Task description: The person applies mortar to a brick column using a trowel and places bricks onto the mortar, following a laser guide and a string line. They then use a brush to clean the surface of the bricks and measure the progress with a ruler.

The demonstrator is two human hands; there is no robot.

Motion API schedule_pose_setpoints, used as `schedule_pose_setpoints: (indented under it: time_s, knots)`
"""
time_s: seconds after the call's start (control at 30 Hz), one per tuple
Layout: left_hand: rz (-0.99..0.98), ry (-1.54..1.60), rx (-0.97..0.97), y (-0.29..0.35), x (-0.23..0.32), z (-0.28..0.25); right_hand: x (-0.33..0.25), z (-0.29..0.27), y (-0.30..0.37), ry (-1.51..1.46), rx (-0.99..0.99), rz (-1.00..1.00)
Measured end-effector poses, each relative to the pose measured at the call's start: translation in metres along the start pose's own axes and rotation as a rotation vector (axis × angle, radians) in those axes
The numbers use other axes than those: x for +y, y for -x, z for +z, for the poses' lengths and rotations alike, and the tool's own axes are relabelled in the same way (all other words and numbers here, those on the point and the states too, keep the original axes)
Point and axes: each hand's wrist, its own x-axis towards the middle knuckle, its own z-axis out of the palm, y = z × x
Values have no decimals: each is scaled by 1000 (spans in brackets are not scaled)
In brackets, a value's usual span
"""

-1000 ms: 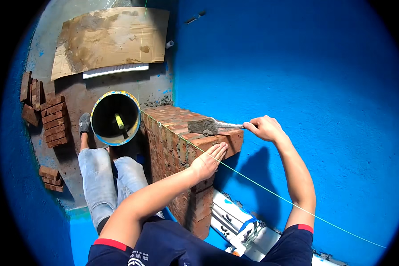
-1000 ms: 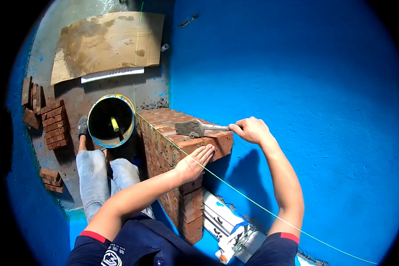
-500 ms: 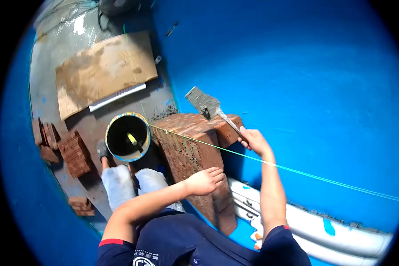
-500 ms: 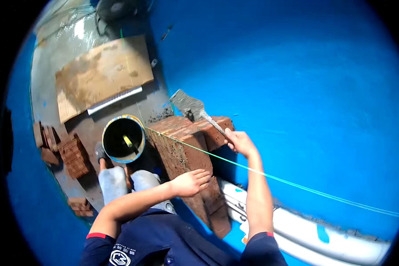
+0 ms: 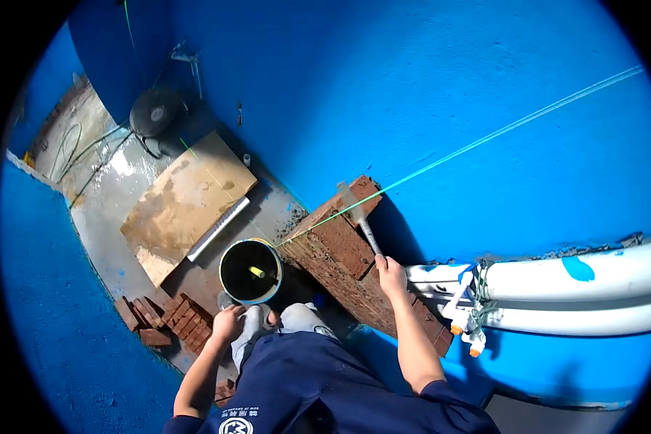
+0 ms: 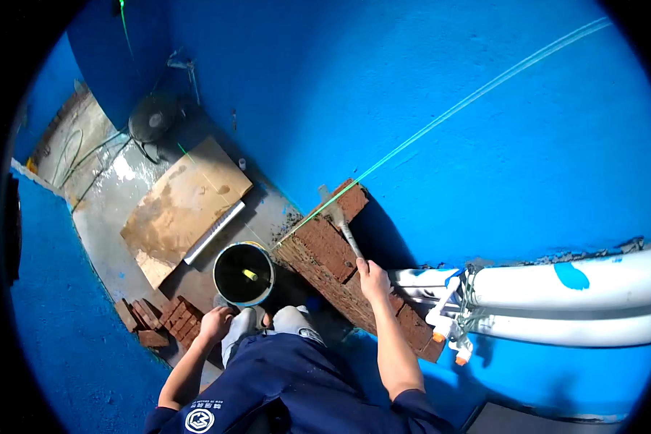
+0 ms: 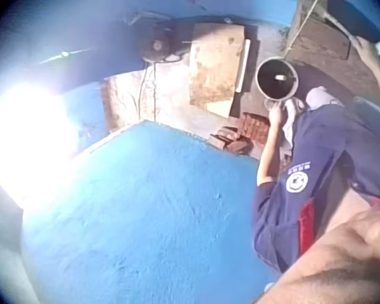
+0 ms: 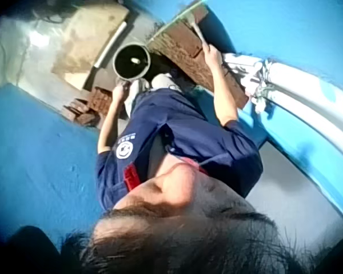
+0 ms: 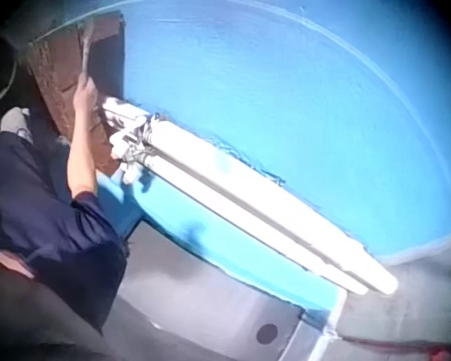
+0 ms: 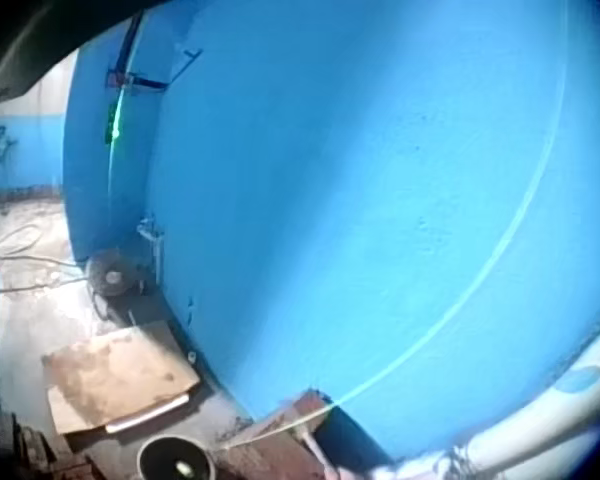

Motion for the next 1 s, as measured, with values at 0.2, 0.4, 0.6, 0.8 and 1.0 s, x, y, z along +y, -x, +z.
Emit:
schedule_pose_setpoints:
  time_s: [0.2, 0.4, 0.6, 0.8, 1.0]
  knots:
    - [-398, -19, 148, 75, -89, 4, 0, 6, 22, -90, 259, -98]
    - [-973, 583, 116, 129, -121, 26, 11, -5, 41, -10, 246, -232]
    - [-904, 463, 226, 141, -99, 38, 13, -1, 63, -144, 7, -78]
    - [-732, 269, 214, 83, -51, 18, 28, -3, 114, -496, 107, -277]
    - [-305, 696, -230, 10, 20, 18, -12, 54, 132, -136, -189, -330]
